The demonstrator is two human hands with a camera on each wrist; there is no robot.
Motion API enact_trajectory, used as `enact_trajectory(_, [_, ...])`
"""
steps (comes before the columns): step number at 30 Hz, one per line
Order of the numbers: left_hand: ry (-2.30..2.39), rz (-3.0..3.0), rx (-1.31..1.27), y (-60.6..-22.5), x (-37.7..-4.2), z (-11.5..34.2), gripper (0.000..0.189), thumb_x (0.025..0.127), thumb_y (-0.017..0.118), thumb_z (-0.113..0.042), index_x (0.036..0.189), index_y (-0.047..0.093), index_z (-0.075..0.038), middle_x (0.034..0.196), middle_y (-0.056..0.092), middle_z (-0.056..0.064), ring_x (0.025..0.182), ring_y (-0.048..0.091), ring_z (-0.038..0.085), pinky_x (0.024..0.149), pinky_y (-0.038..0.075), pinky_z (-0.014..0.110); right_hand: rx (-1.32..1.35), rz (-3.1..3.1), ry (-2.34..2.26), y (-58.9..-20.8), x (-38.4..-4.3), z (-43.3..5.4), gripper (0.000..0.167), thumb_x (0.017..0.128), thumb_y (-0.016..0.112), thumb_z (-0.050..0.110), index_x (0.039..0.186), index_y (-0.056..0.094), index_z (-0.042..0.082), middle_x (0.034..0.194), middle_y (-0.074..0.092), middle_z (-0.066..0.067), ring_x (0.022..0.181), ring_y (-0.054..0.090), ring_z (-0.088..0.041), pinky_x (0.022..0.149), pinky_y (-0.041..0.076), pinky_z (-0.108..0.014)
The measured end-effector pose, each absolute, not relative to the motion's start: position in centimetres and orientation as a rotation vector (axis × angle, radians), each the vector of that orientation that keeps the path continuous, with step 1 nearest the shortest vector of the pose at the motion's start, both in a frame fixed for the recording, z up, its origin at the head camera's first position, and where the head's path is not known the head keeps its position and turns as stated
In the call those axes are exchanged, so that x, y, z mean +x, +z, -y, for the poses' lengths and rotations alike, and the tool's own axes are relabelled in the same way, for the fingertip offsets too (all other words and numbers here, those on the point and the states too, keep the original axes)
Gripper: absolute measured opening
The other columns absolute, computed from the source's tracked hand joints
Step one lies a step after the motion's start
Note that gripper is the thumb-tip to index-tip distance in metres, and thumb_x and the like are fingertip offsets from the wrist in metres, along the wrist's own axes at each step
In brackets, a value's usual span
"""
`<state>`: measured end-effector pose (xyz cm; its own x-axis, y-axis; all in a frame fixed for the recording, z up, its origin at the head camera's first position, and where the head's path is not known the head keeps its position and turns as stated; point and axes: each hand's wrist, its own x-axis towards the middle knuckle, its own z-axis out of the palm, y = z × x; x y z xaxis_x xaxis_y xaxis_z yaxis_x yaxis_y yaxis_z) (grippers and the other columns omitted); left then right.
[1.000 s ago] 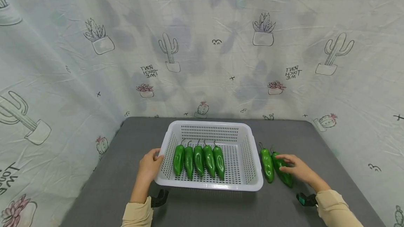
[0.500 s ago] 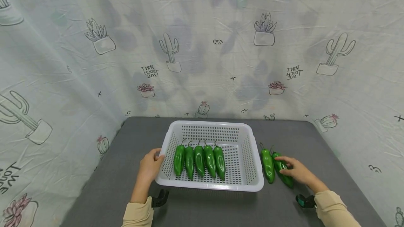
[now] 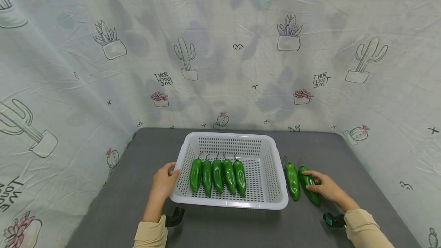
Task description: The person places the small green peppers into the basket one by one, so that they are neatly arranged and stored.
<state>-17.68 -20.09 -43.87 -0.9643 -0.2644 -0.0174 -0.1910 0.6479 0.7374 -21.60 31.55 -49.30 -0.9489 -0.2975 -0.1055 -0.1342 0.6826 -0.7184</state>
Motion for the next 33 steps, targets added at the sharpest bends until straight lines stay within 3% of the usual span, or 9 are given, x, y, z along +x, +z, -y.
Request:
enact_trajectory(5, [-1.232,2.779,0.387,-43.7,-17.6,20.1,0.042,0.096,0.053,-0.016,0.132,0.048,0.005,0.092,0.065,0.02,0.074,0.065,0.026,0.059,0.051,0.04,-0.327,-2.644,-1.201,-49.1,-21.6,-31.7,0.053,0.088,0.065,0.012,0.134,0.046,-0.006,0.122,0.052,-0.035,0.099,0.06,-0.034,0.068,0.049,-0.032])
enact_trajectory(9, [-1.238,2.785,0.392,-43.9,-17.7,20.3,0.042,0.096,0.053,-0.016,0.132,0.048,0.005,0.093,0.065,0.02,0.074,0.065,0.025,0.058,0.051,0.039,-0.294,-2.635,-1.243,-48.9,-21.8,-31.6,0.054,0.089,0.065,0.013,0.135,0.044,-0.006,0.118,0.056,-0.031,0.094,0.06,-0.021,0.067,0.049,-0.027])
enact_trajectory(12, [-1.237,2.785,0.394,-43.9,-17.7,20.3,0.042,0.096,0.053,-0.016,0.132,0.048,0.004,0.093,0.064,0.02,0.074,0.065,0.025,0.058,0.05,0.039,-0.273,-2.651,-1.249,-48.7,-21.9,-31.5,0.055,0.089,0.065,0.015,0.135,0.045,-0.005,0.12,0.056,-0.031,0.096,0.061,-0.024,0.068,0.05,-0.029])
enact_trajectory(19, [-1.22,2.785,0.381,-43.7,-17.6,20.1,0.042,0.096,0.053,-0.016,0.132,0.047,0.005,0.093,0.064,0.021,0.074,0.065,0.026,0.058,0.051,0.04,-0.253,-2.696,-1.219,-47.6,-22.0,-31.0,0.056,0.09,0.064,0.023,0.138,0.044,0.001,0.137,0.04,-0.036,0.115,0.05,-0.05,0.079,0.05,-0.047])
enact_trajectory(26, [-1.203,2.779,0.372,-43.6,-17.5,20.0,0.042,0.096,0.053,-0.015,0.132,0.048,0.006,0.093,0.064,0.023,0.075,0.065,0.028,0.058,0.051,0.042,-0.294,-2.666,-1.339,-46.1,-22.5,-30.2,0.056,0.091,0.064,0.021,0.139,0.043,0.001,0.139,0.037,-0.036,0.118,0.047,-0.052,0.078,0.051,-0.042])
enact_trajectory(33, [-1.203,2.769,0.366,-43.6,-17.5,20.1,0.041,0.096,0.054,-0.014,0.131,0.049,0.006,0.093,0.065,0.022,0.074,0.065,0.028,0.058,0.051,0.041,-0.329,-2.667,-1.344,-44.5,-22.9,-29.2,0.058,0.092,0.063,0.026,0.14,0.042,0.002,0.142,0.033,-0.034,0.122,0.04,-0.056,0.083,0.049,-0.053])
